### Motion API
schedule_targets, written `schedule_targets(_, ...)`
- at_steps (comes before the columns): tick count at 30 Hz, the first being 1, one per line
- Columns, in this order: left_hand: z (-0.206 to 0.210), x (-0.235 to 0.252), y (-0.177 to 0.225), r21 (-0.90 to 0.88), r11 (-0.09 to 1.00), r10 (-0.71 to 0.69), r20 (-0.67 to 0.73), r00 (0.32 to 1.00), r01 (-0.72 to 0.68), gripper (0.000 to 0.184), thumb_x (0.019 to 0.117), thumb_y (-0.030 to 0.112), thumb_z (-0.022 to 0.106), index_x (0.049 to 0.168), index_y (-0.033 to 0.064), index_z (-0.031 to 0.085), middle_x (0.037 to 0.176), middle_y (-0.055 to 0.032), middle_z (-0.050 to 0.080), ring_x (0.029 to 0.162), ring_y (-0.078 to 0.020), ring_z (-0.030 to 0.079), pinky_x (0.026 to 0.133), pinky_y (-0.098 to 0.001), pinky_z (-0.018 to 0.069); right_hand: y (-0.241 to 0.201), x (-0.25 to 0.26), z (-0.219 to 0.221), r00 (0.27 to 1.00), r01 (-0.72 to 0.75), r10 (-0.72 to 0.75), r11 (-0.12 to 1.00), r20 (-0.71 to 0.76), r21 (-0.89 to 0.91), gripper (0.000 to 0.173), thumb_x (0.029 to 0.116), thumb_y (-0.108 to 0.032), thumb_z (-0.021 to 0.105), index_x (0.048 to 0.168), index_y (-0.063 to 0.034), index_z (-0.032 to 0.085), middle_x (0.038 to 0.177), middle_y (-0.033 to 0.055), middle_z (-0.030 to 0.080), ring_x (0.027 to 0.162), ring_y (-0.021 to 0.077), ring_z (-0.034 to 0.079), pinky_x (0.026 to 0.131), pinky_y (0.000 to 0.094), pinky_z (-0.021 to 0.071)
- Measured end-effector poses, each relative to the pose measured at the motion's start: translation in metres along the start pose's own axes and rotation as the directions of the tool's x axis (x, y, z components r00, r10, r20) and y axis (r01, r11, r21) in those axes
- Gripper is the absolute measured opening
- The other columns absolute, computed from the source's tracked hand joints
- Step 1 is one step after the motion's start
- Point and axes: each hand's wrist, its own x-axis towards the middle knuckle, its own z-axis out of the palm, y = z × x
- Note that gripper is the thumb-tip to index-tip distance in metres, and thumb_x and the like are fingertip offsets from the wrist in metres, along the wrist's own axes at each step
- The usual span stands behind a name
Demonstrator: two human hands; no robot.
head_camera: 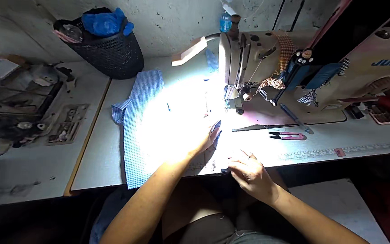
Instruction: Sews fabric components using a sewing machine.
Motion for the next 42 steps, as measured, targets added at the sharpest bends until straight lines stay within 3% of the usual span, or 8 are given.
schedule_targets(4,-0.004,0.018,-0.003,-0.020,1.000,0.019,0.000,1.000,-0.019,0.034,0.0979,0.026,0.056,0.120,0.0057,0.070,0.104,-0.0112,0.073,0.099,-0.0324,0.069,0.088,-0.0510,0.0512,0.014,0.016,-0.001,0.999,-0.050,0.050,0.999,-0.001,0.018,0.018,0.0950,-0.014,0.063,0.094,-0.0068,0.080,0.091,0.0051,0.078,0.091,0.0152,0.072,0.099,0.0376,0.0523)
schedule_targets(15,0.011,0.037,-0.017,-0.234,0.967,-0.116,-0.036,0.993,0.104,0.037,0.1069,0.016,0.048,0.137,-0.0001,0.062,0.133,-0.0207,0.065,0.125,-0.0360,0.061,0.107,-0.0537,0.0435,0.049,0.061,-0.002,0.996,-0.085,0.085,0.995,0.012,0.057,0.014,0.0923,-0.008,0.066,0.094,-0.0052,0.079,0.096,0.0084,0.076,0.097,0.0170,0.070,0.094,0.0330,0.0549)
schedule_targets(19,0.028,0.009,0.002,-0.548,0.833,-0.038,-0.184,0.982,-0.070,0.021,0.0948,0.002,0.056,0.107,-0.0063,0.071,0.115,-0.0198,0.071,0.113,-0.0273,0.067,0.101,-0.0409,0.0519,0.064,0.078,-0.001,0.998,-0.061,0.063,0.993,-0.021,0.102,0.011,0.0902,-0.003,0.066,0.092,-0.0010,0.077,0.106,0.0142,0.074,0.109,0.0225,0.069,0.100,0.0362,0.0540)
schedule_targets(22,0.031,-0.010,0.011,-0.549,0.836,-0.051,-0.116,0.992,-0.021,0.021,0.0956,0.007,0.060,0.111,-0.0032,0.072,0.107,-0.0154,0.072,0.092,-0.0180,0.070,0.083,-0.0319,0.0565,0.074,0.088,-0.001,0.998,-0.062,0.064,0.990,-0.010,0.123,0.014,0.0905,0.000,0.066,0.098,0.0000,0.078,0.112,0.0163,0.074,0.115,0.0251,0.068,0.103,0.0377,0.0530)
schedule_targets(31,0.038,0.012,-0.001,-0.359,0.926,0.059,-0.175,0.983,-0.120,0.022,0.0998,0.008,0.053,0.105,-0.0002,0.073,0.098,-0.0147,0.072,0.094,-0.0257,0.070,0.087,-0.0414,0.0538,0.087,0.106,0.006,0.998,-0.046,0.049,0.997,-0.050,0.066,0.015,0.0900,0.004,0.065,0.099,0.0016,0.077,0.101,0.0143,0.076,0.104,0.0229,0.073,0.111,0.0450,0.0471)
schedule_targets(35,0.039,0.019,-0.012,-0.252,0.952,0.131,-0.172,0.976,-0.172,0.031,0.1025,0.017,0.047,0.105,0.0016,0.073,0.109,-0.0153,0.073,0.118,-0.0326,0.065,0.104,-0.0496,0.0472,0.076,0.090,-0.007,0.998,-0.058,0.059,0.996,0.020,-0.068,0.021,0.0960,-0.004,0.061,0.110,-0.0001,0.076,0.115,0.0116,0.075,0.116,0.0218,0.069,0.120,0.0470,0.0384)
schedule_targets(39,0.045,0.022,-0.017,-0.263,0.949,0.132,-0.173,0.976,-0.175,0.030,0.1021,0.015,0.047,0.108,0.0001,0.073,0.114,-0.0170,0.072,0.124,-0.0356,0.062,0.108,-0.0517,0.0449,0.081,0.061,-0.065,0.968,-0.250,0.232,0.913,-0.093,-0.322,0.020,0.0970,-0.011,0.065,0.110,-0.0008,0.075,0.108,0.0152,0.075,0.103,0.0294,0.072,0.094,0.0476,0.0570)
schedule_targets(42,0.042,0.024,-0.018,-0.246,0.956,0.125,-0.159,0.979,-0.162,0.029,0.1007,0.014,0.048,0.111,0.0004,0.072,0.117,-0.0162,0.072,0.125,-0.0346,0.061,0.109,-0.0510,0.0444,0.102,0.036,-0.123,0.874,-0.486,0.397,0.732,-0.281,-0.478,0.028,0.0997,-0.017,0.061,0.116,0.0027,0.071,0.121,0.0247,0.069,0.117,0.0426,0.064,0.101,0.0587,0.0496)
